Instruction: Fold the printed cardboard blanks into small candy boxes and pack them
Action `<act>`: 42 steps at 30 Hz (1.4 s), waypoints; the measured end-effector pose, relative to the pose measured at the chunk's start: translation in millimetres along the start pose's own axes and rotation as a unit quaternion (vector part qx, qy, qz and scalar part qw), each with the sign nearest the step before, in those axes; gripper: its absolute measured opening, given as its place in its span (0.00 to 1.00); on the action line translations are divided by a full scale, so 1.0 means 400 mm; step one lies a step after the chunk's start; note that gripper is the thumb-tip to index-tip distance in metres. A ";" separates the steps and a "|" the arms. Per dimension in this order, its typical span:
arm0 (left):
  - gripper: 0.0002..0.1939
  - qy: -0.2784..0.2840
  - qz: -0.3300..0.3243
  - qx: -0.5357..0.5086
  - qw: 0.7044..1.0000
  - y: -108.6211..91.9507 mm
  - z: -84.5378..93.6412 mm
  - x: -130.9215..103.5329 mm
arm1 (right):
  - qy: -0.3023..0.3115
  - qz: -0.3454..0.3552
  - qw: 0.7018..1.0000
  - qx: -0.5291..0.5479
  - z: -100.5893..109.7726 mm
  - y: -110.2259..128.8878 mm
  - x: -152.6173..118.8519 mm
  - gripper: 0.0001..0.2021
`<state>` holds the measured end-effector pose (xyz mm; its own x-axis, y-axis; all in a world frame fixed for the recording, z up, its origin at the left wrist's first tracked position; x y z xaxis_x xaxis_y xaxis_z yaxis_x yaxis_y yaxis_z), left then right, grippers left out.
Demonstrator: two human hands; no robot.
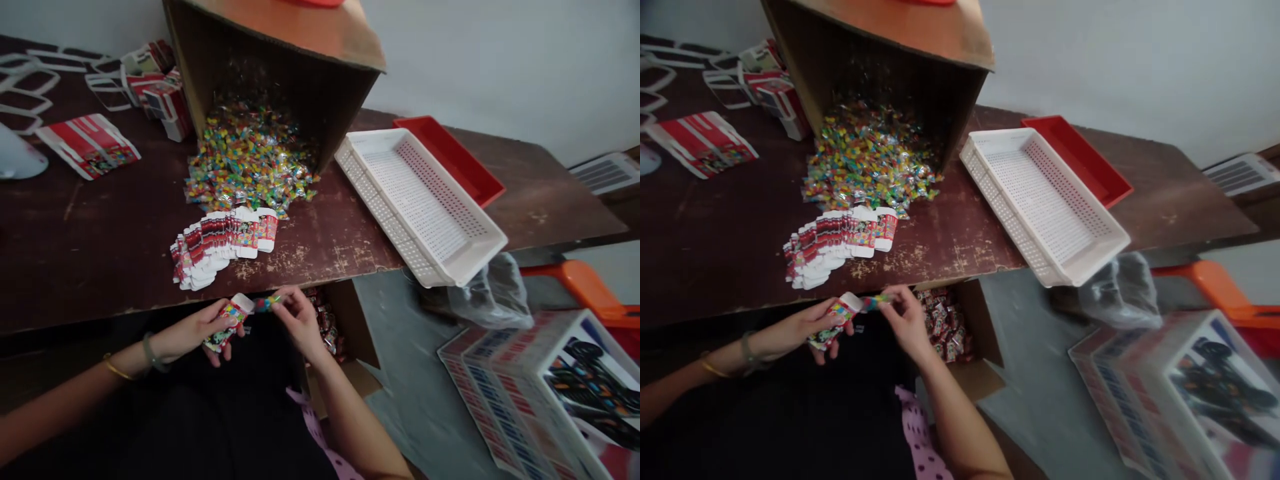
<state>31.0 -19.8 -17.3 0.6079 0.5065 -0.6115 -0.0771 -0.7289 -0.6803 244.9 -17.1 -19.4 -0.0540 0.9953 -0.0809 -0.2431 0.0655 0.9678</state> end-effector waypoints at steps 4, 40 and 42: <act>0.27 0.055 -0.039 0.056 0.996 0.000 -0.027 0.015 | 0.060 0.020 0.995 -0.082 -0.013 0.081 0.029 0.07; 0.25 0.013 -0.062 -0.064 0.996 -0.001 -0.002 0.044 | 0.102 0.094 0.990 -0.017 -0.094 0.050 0.029 0.15; 0.27 0.025 -0.047 -0.092 0.994 0.005 -0.022 0.054 | 0.086 0.103 0.991 -0.032 -0.072 0.055 0.007 0.16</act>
Point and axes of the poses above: each hand's wrist, its own x-axis towards the middle knuckle, its own z-axis out of the back of the hand, y = z × x, the point moved 4 cm from there along x, towards the middle knuckle, and after that the axes turned 7 degrees about -x, right-handed, at the moved point
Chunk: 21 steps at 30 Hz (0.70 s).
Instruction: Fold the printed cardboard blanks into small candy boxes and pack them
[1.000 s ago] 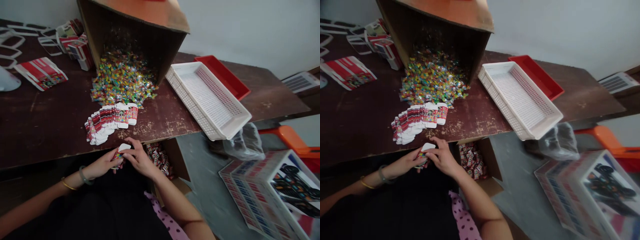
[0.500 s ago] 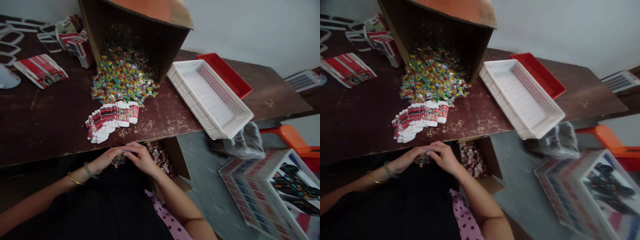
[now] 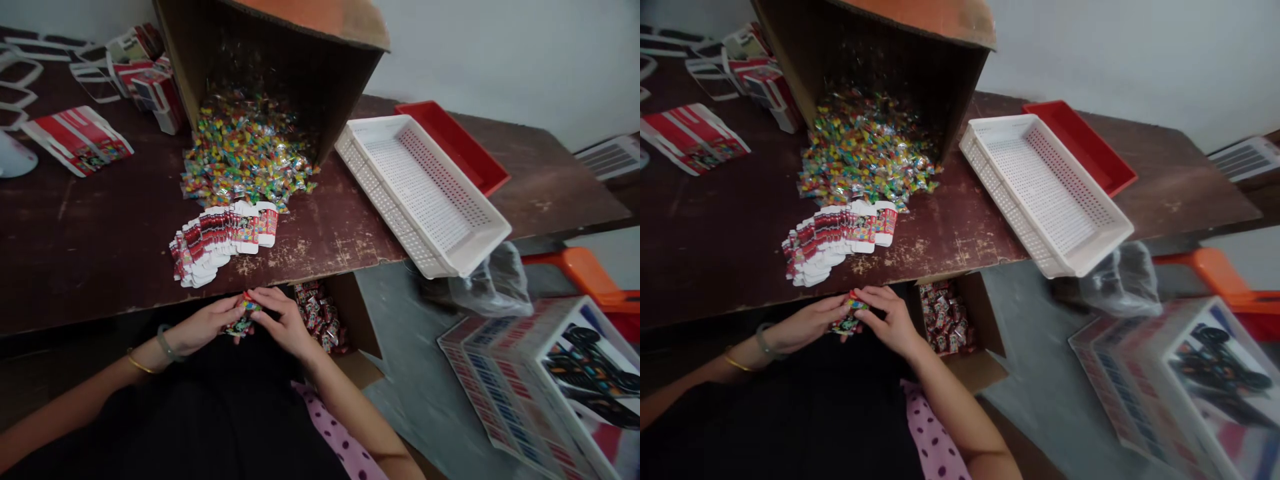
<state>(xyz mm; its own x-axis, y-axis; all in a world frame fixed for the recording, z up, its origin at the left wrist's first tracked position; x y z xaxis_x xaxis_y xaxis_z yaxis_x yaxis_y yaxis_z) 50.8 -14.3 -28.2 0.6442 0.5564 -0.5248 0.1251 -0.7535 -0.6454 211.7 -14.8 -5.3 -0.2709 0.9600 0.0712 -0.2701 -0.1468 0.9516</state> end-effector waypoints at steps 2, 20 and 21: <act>0.28 0.025 0.014 -0.005 1.000 0.007 -0.020 0.013 | 0.016 -0.019 1.000 -0.015 0.052 0.011 -0.021 0.14; 0.23 -0.051 -0.052 -0.058 0.996 -0.073 0.072 -0.014 | 0.022 0.152 0.934 -0.321 0.069 -0.087 0.277 0.08; 0.24 -0.037 -0.052 -0.097 0.993 -0.071 0.074 -0.001 | 0.024 0.164 0.937 -0.309 0.072 -0.076 0.251 0.07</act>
Point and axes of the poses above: each hand's wrist, its own x-axis towards the middle knuckle, its own z-axis out of the back of the hand, y = z × x, the point moved 4 cm from there along x, towards the middle knuckle, and after that the axes turned 7 degrees about -x, right-handed, at the moved point
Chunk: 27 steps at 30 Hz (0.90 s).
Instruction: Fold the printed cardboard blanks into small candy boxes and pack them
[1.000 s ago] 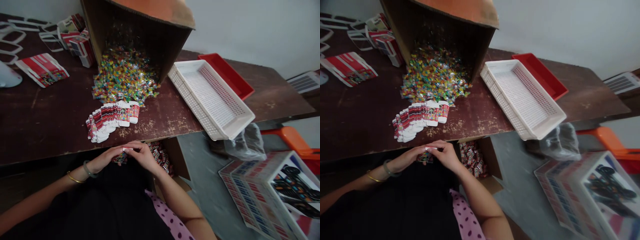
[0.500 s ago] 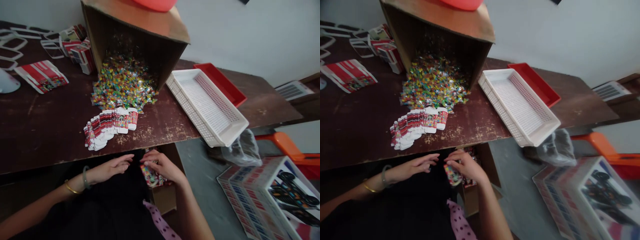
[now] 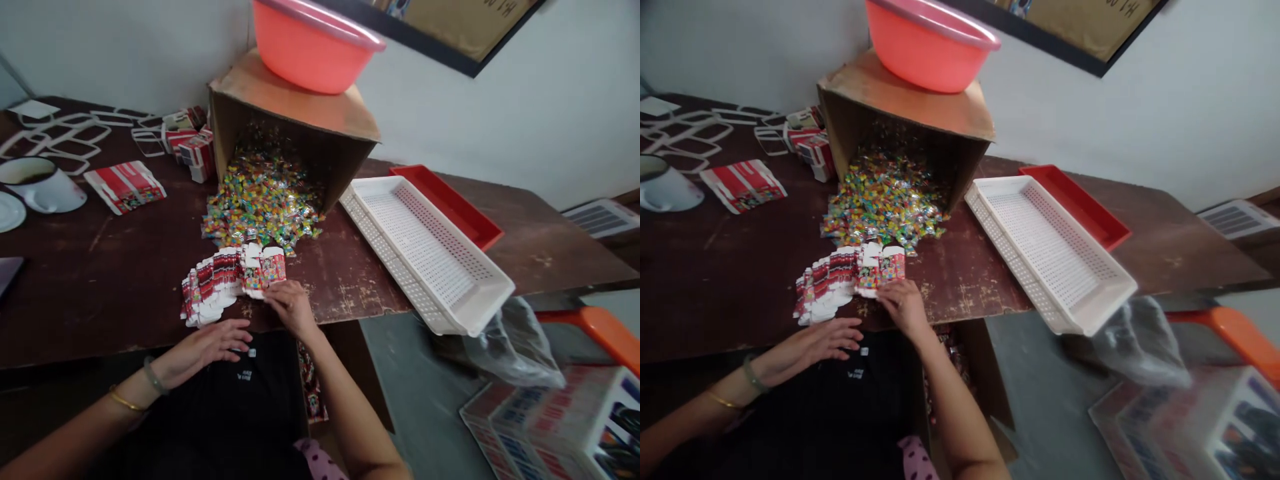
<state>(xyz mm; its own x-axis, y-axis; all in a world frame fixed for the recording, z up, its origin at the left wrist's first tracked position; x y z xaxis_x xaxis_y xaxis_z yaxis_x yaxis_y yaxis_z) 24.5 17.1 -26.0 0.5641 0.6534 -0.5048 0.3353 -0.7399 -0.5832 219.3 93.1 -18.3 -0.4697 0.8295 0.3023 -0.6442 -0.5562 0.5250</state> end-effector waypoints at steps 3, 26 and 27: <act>0.25 0.034 0.014 -0.101 0.994 0.005 -0.007 0.040 | -0.006 0.004 0.999 0.033 0.012 0.038 -0.046 0.05; 0.04 0.022 0.001 0.138 0.990 0.011 -0.089 -0.003 | 0.121 -0.059 0.965 0.224 0.028 0.176 -0.041 0.06; 0.05 0.065 0.012 0.169 0.983 0.011 -0.092 -0.004 | 0.167 -0.042 0.951 0.257 0.033 0.175 -0.040 0.06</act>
Point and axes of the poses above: each hand's wrist, its own x-axis towards the middle knuckle, its own z-axis out of the back of the hand, y = z × x, the point moved 4 cm from there along x, towards the middle knuckle, and after that the axes turned 7 degrees about -x, right-handed, at the moved point
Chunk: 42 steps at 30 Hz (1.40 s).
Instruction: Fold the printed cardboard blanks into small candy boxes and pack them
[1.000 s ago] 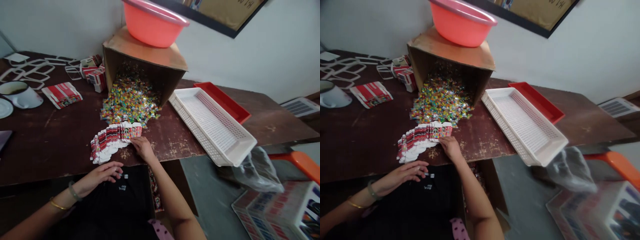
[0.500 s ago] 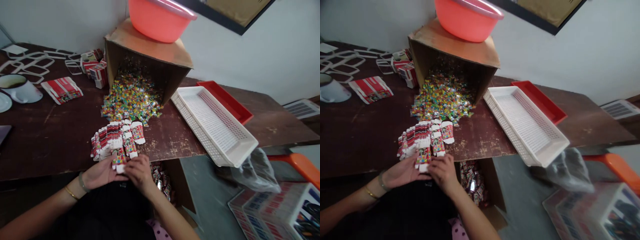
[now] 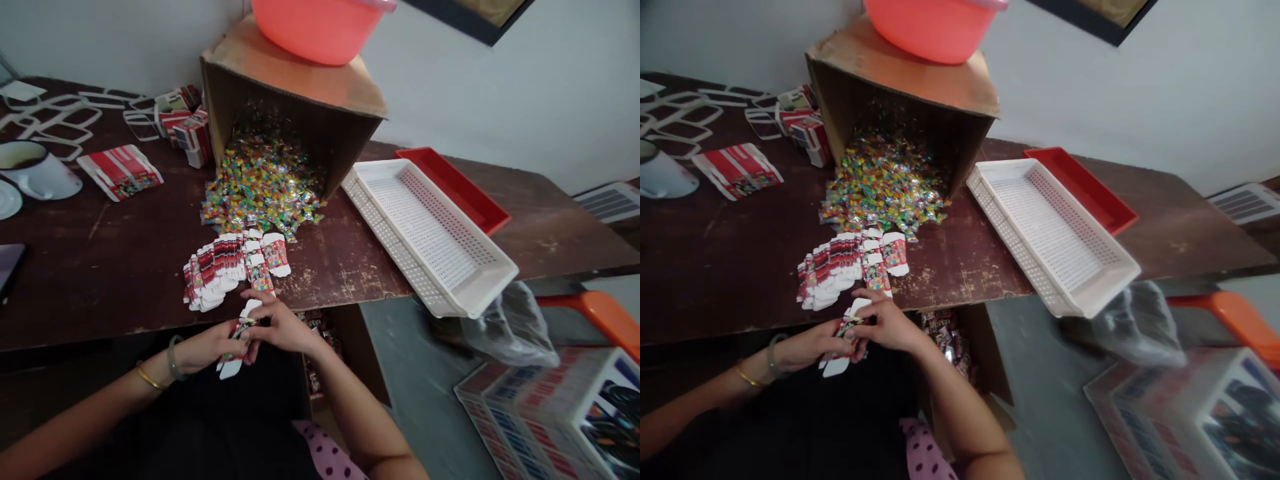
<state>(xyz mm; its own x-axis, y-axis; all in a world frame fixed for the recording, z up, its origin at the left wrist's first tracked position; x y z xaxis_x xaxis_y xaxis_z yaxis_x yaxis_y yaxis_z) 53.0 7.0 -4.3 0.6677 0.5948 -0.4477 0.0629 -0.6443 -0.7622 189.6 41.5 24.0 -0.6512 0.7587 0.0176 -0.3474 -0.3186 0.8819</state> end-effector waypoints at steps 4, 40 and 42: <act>0.14 -0.067 -0.019 0.094 0.993 0.019 0.033 0.016 | 0.048 -0.016 0.995 0.082 0.024 -0.012 -0.019 0.09; 0.34 -0.021 0.112 -0.233 0.966 0.176 -0.022 -0.087 | -0.072 -0.121 0.979 0.148 -0.158 -0.005 -0.187 0.11; 0.37 -0.012 0.098 -0.194 0.976 0.176 -0.013 -0.089 | -0.052 -0.086 0.990 0.101 -0.158 0.005 -0.192 0.12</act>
<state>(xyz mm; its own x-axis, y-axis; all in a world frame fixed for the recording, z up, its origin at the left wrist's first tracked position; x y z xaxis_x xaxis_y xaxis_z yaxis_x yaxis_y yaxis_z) 37.3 -62.0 -39.5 0.6772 0.4508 -0.5815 0.2152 -0.8771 -0.4293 196.2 -53.3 -5.2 -0.5180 0.8492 -0.1024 -0.2985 -0.0673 0.9520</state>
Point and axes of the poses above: each hand's wrist, its own x-axis towards the middle knuckle, its own z-axis out of the back of the hand, y = z × x, the point moved 4 cm from there along x, towards the middle knuckle, and after that the axes turned 7 degrees about -x, right-handed, at the moved point
